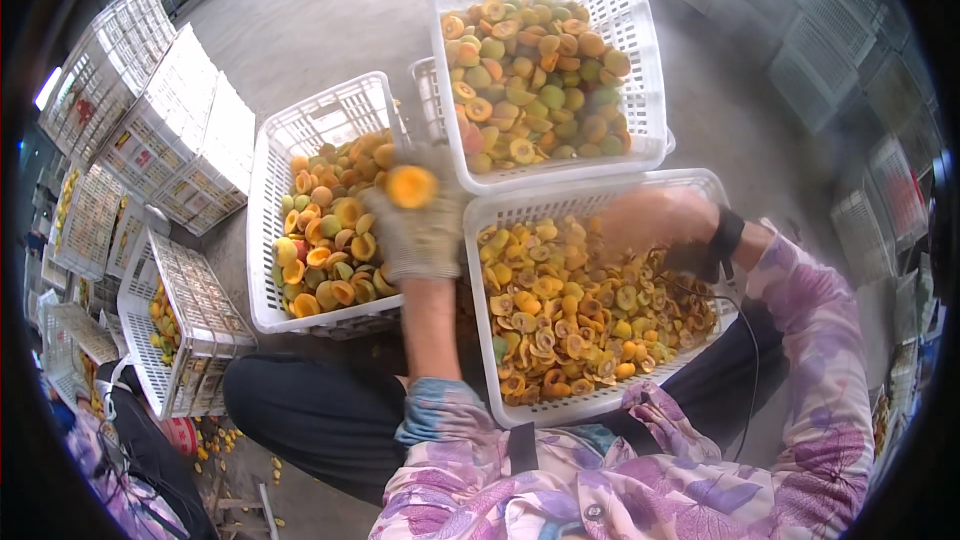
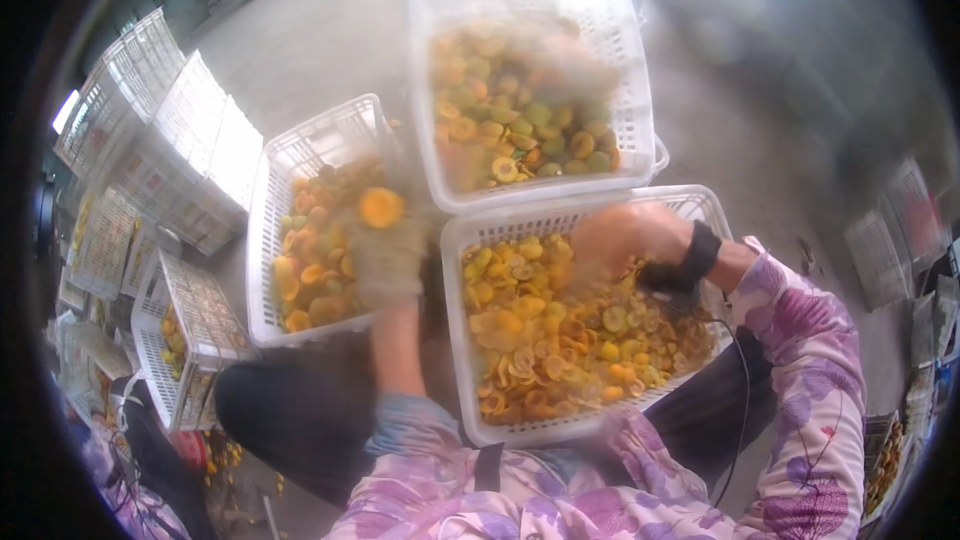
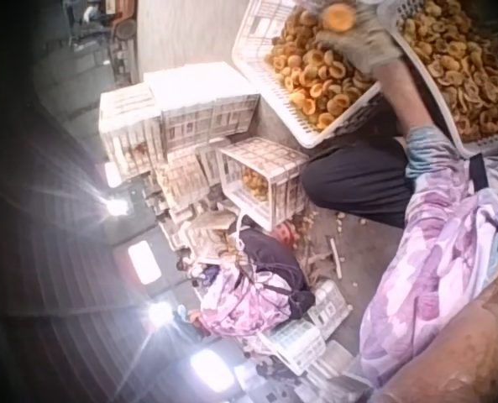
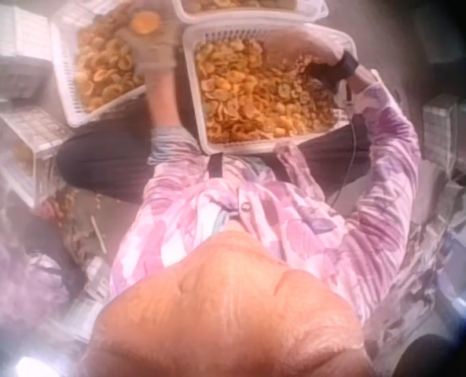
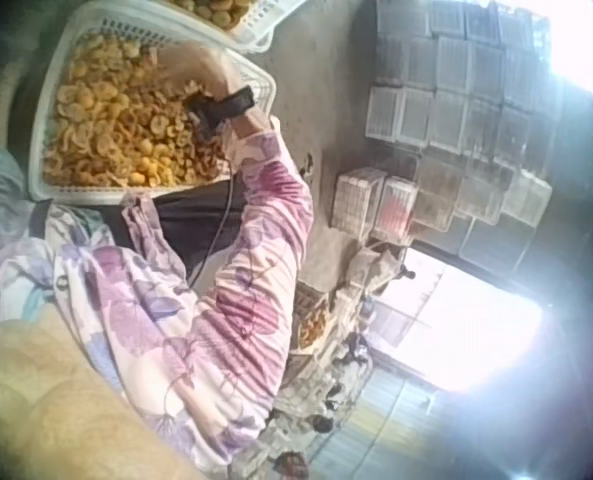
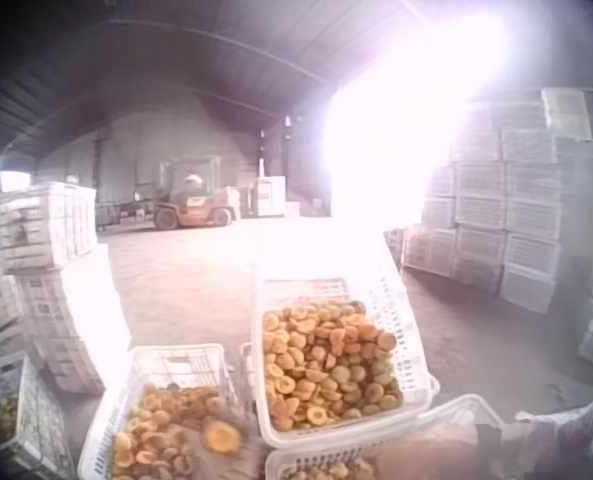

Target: The recorder halves and pits apricots or similar stone fruits using a small hand tool, sorting the halves and pits into different crates.

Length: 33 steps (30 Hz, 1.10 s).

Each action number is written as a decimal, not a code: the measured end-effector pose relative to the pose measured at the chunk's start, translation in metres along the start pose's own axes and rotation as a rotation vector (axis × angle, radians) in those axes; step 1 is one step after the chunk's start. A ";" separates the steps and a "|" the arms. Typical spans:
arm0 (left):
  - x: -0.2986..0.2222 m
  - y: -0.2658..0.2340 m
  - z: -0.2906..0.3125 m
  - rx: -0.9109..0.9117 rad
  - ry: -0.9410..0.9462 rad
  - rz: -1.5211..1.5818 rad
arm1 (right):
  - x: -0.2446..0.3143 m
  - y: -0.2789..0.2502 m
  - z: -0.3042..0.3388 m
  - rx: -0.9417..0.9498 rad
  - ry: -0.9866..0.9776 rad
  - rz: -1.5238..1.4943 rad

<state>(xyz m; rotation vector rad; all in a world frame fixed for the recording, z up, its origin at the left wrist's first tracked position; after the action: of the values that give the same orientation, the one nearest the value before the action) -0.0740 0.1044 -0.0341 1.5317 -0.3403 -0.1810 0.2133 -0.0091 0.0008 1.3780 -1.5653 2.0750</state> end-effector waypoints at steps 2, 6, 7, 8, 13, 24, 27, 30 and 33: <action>-0.054 -0.009 -0.002 0.026 0.067 0.229 | 0.002 0.002 -0.086 0.492 0.709 0.463; -0.067 -0.027 -0.011 -0.259 0.312 -0.008 | -0.060 -0.040 -0.138 -0.558 0.499 0.588; -0.042 -0.024 -0.015 -0.278 0.246 0.036 | -0.088 -0.032 -0.150 -0.595 0.494 0.591; -0.015 -0.022 -0.019 -0.295 0.173 0.090 | -0.115 -0.029 -0.158 -0.633 0.492 0.606; 0.032 -0.014 -0.015 -0.265 0.122 -0.222 | -0.126 -0.006 -0.191 -0.533 0.623 0.507; 0.054 -0.020 -0.001 -0.272 0.161 -0.573 | 0.051 0.043 -0.145 -0.562 0.311 -0.715; 0.058 -0.014 -0.002 -0.253 0.121 -0.313 | 0.079 0.038 -0.131 -0.990 0.082 0.091; 0.053 -0.005 -0.003 -0.274 0.210 -0.230 | 0.097 0.059 -0.123 -1.086 0.171 0.474; 0.046 -0.011 -0.006 -0.208 0.236 -0.476 | 0.093 0.076 -0.117 -0.885 0.358 0.510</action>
<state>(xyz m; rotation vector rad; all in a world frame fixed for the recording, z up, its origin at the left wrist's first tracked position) -0.0279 0.0952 -0.0406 1.3886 0.2299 -0.3918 0.0502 0.0238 0.0215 0.3052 -2.3611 1.3468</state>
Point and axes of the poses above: each hand's wrist, its own z-axis away from the middle knuckle, its own y-axis out of the palm, x = y × z, the point moved 5 cm from there along -z, towards the middle knuckle, and after that the axes turned 4 degrees about y, right-handed, at the moved point
